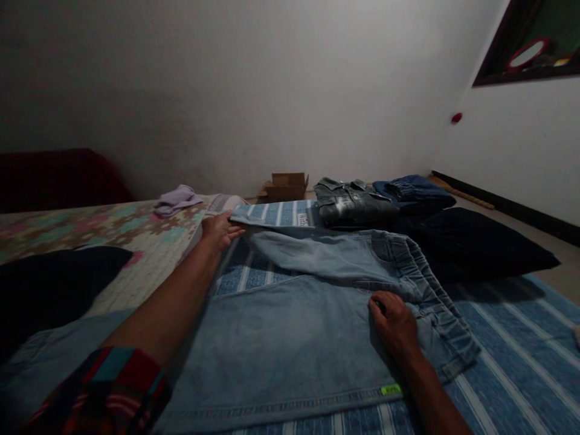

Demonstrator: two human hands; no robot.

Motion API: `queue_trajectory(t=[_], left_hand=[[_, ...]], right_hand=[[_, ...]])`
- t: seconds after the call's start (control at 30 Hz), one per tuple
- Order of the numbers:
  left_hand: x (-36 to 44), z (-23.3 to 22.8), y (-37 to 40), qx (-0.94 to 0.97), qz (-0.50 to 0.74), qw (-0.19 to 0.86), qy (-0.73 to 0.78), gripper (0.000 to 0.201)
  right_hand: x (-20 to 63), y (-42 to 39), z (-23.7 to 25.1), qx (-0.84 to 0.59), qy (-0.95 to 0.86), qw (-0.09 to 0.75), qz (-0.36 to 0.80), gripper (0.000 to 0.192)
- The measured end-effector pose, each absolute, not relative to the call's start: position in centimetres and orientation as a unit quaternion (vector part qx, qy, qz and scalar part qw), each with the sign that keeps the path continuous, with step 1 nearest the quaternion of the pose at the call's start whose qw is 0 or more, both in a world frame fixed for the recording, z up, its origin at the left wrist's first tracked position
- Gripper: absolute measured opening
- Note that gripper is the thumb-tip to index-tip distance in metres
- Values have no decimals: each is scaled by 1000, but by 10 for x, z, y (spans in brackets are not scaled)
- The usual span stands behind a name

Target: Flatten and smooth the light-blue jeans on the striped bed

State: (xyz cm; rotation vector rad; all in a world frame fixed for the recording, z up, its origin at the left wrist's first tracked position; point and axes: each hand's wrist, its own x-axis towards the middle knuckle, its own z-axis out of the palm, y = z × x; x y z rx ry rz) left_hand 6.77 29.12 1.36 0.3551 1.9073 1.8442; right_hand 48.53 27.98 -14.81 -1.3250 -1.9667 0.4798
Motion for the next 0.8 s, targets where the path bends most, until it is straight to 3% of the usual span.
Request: queue_trajectory(t=[0.23, 0.37, 0.47, 0.6, 0.8], left_hand=[[74, -11, 269, 126, 642, 254, 713, 24], [92, -29, 262, 183, 566, 277, 754, 10], [111, -37, 264, 266, 495, 287, 775, 12], [136, -40, 280, 386, 413, 242, 788, 4], [167, -38, 325, 509, 314, 151, 787, 32]], right_hand=[[485, 278, -147, -514, -761, 351, 182, 29], [484, 279, -148, -514, -764, 348, 178, 28], [483, 279, -148, -516, -762, 350, 176, 28], [483, 279, -148, -512, -759, 357, 182, 28], [482, 279, -147, -506, -759, 366, 184, 26]])
